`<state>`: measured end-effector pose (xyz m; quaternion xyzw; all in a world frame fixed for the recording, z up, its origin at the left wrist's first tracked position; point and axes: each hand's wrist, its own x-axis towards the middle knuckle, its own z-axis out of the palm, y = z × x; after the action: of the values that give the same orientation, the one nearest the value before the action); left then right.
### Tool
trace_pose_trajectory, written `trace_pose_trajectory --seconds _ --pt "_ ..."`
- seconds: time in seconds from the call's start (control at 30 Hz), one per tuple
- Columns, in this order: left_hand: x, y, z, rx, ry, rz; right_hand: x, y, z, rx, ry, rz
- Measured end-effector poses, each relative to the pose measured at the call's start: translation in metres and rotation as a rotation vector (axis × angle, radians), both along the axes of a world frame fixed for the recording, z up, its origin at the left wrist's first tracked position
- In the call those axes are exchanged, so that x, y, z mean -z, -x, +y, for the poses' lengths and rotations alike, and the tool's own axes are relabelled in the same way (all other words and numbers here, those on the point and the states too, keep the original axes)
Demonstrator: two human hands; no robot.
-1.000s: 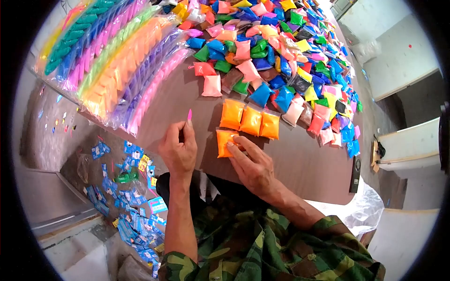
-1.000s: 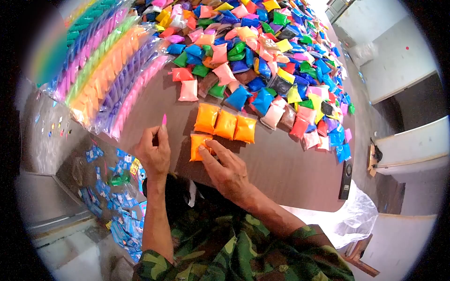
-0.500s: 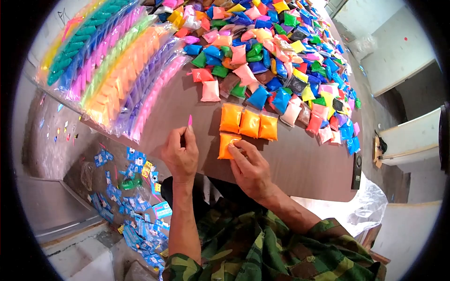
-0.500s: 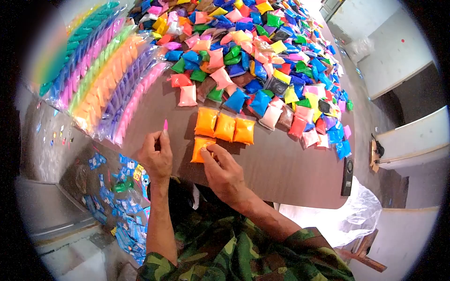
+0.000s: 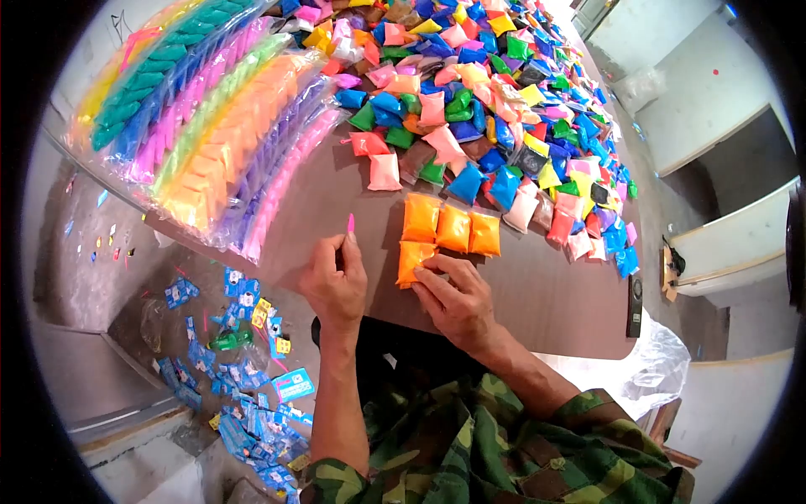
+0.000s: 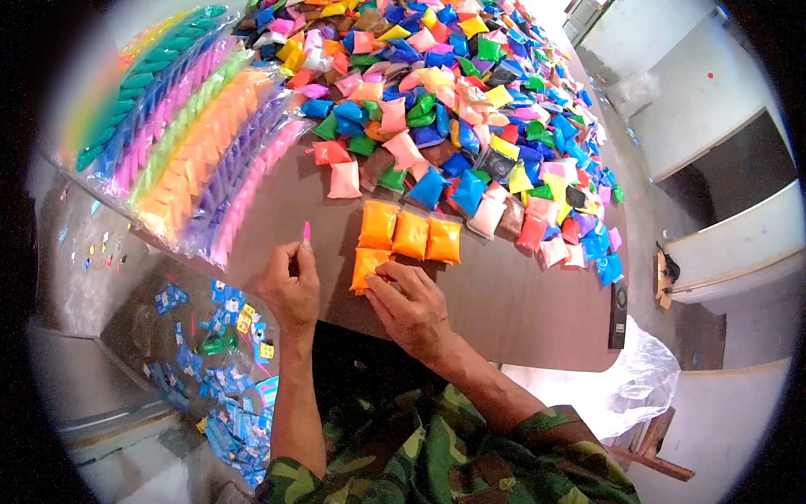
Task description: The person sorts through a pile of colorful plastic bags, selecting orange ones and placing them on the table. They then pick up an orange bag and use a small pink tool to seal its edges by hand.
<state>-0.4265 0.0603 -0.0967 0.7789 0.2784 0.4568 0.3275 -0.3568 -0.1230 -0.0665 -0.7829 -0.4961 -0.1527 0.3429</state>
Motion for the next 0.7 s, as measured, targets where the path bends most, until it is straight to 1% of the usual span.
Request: trace_pose_trajectory --seconds 0.2,0.37,0.47,0.7 --pt "0.003 0.0 0.002 0.013 -0.011 -0.024 -0.003 0.007 0.001 0.022 0.025 -0.031" --pt "0.007 0.0 0.004 0.011 -0.043 -0.044 0.007 0.008 0.002 0.054 0.005 -0.062" --pt "0.007 0.001 0.001 0.008 -0.011 -0.002 0.005 0.011 -0.001 0.069 0.002 -0.052" --pt "0.006 0.002 0.004 0.05 0.0 -0.04 0.002 0.013 -0.002 0.115 -0.015 -0.008"
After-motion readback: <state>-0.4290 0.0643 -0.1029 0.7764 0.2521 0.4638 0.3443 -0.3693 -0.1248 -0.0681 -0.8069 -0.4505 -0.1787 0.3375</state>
